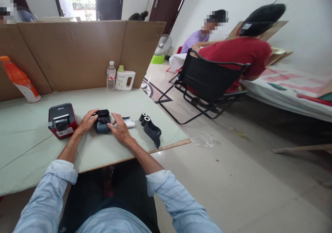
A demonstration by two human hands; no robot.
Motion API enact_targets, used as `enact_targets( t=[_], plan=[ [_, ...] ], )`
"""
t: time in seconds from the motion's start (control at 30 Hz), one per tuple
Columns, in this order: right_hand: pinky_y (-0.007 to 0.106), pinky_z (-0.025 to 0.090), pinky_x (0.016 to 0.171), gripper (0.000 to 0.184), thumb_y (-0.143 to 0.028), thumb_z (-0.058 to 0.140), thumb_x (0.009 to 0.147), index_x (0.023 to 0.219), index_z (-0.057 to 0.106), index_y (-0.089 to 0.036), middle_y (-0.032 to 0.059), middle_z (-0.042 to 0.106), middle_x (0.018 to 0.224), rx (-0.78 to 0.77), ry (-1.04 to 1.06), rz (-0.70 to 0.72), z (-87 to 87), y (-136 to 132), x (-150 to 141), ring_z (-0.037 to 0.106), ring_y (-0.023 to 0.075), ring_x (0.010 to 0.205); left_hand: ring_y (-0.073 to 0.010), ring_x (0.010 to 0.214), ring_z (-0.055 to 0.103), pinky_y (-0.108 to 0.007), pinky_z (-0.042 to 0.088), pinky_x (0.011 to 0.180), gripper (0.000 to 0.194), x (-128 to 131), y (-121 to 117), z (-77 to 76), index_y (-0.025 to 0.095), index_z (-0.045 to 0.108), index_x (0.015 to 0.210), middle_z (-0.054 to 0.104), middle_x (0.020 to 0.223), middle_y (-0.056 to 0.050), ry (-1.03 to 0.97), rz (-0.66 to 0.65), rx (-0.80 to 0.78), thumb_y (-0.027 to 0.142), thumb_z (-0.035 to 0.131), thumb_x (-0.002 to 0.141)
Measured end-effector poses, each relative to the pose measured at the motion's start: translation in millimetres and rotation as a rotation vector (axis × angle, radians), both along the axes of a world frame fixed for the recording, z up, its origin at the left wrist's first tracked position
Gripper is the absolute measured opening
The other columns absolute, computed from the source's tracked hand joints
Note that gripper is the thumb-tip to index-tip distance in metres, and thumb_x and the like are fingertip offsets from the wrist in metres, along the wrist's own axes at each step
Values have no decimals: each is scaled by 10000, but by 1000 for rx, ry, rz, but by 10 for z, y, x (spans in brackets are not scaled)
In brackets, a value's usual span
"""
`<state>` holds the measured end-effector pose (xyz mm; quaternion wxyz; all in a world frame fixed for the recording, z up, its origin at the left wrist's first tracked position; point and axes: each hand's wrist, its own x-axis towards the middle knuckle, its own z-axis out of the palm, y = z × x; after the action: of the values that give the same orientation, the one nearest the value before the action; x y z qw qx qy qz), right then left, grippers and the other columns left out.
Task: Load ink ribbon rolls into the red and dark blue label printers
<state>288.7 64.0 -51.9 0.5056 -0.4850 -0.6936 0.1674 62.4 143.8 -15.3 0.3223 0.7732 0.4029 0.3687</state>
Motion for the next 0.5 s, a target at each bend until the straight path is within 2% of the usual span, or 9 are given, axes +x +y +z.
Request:
enact_targets(
  t=[0.1,0.23,0.37,0.5],
  plan=[
    [400,582,887,542,-290,634,912,1439,578,-173,128,691,1209,-12,47,1,54,64,7,634,200,811,-282,1366,581,-465,395,1236,475,5,-6,9,203,691,1360,654,1453,-111,-1,-12,23,423,562,960],
    [341,573,796,547,-298,668,872,1400,615,-167,73,707,1073,-89,135,48,133,131,-35,613,161,733,-291,1356,588,-478,394,1236,437,21,5,19,215,724,1309,678,1418,-108,-1,-20,39,427,559,965],
    [302,558,735,526,-324,642,878,1383,624,-176,66,728,1065,-187,279,90,227,210,-71,631,156,766,-288,1320,610,-477,412,1218,423,48,56,24,203,735,1287,703,1365,-114,0,-3,38,404,550,963],
    [309,546,695,460,-297,569,912,1348,645,-171,102,728,1130,-149,258,70,302,253,3,639,179,814,-280,1305,615,-467,419,1208,425,77,104,34,208,739,1276,713,1344,-103,-5,18,29,418,543,963]
  ],
)
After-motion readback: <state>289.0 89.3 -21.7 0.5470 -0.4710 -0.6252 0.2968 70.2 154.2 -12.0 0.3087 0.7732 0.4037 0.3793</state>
